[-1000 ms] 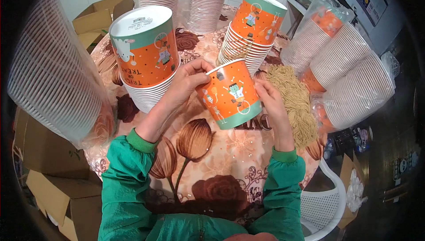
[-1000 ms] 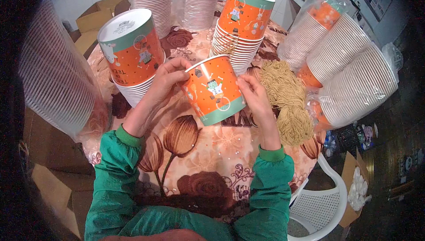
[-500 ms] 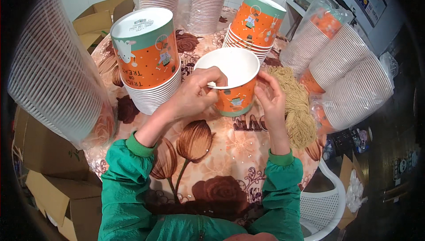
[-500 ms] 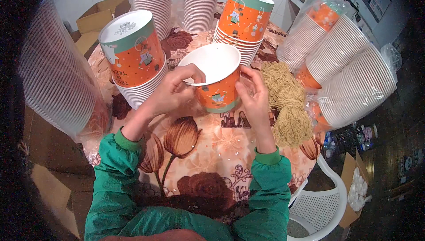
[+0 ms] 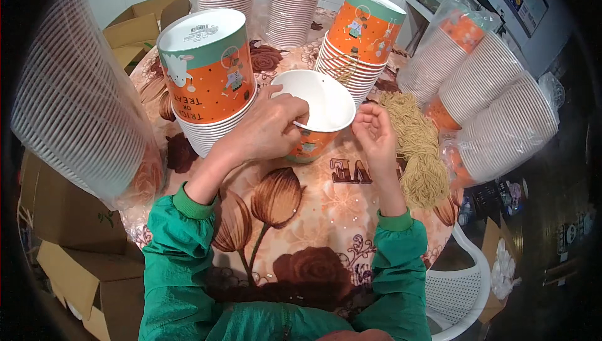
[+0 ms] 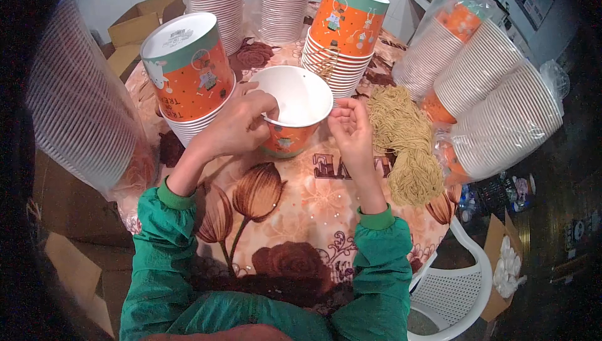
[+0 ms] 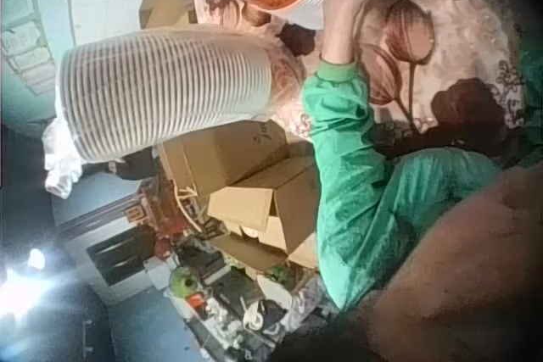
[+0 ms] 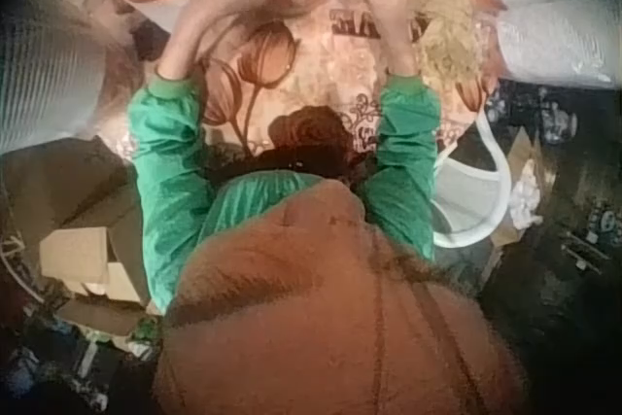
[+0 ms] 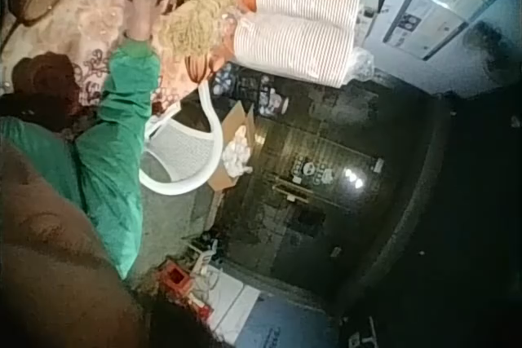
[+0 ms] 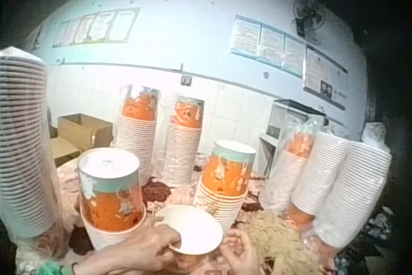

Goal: Attaching gold decorative strings to printed paper cups.

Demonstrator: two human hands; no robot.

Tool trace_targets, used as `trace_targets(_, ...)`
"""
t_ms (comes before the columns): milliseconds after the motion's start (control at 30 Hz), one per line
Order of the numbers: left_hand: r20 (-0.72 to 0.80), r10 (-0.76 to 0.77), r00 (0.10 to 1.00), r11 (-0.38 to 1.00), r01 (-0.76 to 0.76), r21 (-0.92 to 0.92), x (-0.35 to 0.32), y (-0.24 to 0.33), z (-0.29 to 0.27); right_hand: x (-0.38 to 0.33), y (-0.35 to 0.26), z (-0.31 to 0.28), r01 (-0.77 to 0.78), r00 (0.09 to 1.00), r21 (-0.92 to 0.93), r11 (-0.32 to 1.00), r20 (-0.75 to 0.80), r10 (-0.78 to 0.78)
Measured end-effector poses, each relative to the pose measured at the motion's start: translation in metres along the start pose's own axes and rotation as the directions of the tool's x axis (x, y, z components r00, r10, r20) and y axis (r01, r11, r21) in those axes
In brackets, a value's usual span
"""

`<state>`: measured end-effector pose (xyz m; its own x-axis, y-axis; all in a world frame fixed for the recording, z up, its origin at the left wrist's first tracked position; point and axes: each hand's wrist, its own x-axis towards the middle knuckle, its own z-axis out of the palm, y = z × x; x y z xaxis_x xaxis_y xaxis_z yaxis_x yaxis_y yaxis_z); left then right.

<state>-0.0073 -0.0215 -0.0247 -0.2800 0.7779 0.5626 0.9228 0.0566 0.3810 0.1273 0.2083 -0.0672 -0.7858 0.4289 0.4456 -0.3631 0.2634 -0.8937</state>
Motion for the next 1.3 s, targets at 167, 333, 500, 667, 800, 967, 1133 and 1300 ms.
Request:
trace_targets(167,-0.021,0.012,1.0,0.999,-0.013,-0.034,-0.001,0.008,0.006,-0.006,-0.003,0.0,0.003,0.995,-0.113,0.994,0.103,0.009)
trace_targets(333,-0.092,0.046,0.995,0.994,-0.055,-0.091,-0.002,0.011,0.011,-0.01,-0.023,0.015,0.339,0.939,-0.467,0.817,0.214,-0.268)
trace_targets(500,-0.007,0.039,0.999,0.993,-0.039,-0.109,0.0,0.019,0.011,-0.008,-0.011,0.006,0.306,0.951,-0.499,0.811,0.193,-0.24)
trace_targets(667,0.14,0.034,0.99,0.998,-0.039,0.04,-0.001,0.015,-0.001,-0.002,-0.006,-0.008,0.301,0.954,-0.452,0.84,0.151,-0.261)
trace_targets(800,0.074,0.076,0.994,0.982,-0.088,0.17,-0.004,0.008,0.0,0.001,0.002,-0.016,0.247,0.969,-0.392,0.886,0.1,-0.225)
trace_targets(967,0.125,0.088,0.988,0.993,-0.097,0.074,-0.005,0.004,0.008,-0.003,-0.01,-0.008,0.328,0.935,-0.6,0.73,0.094,-0.342)
trace_targets(1133,0.013,0.101,0.995,0.978,-0.102,0.181,-0.006,0.016,0.019,-0.013,-0.042,0.015,0.515,0.823,-0.765,0.386,0.317,-0.471)
trace_targets(1300,-0.006,0.077,0.997,0.987,-0.076,0.143,-0.005,0.021,0.017,-0.019,-0.052,0.034,0.59,0.802,-0.674,0.444,0.424,-0.422)
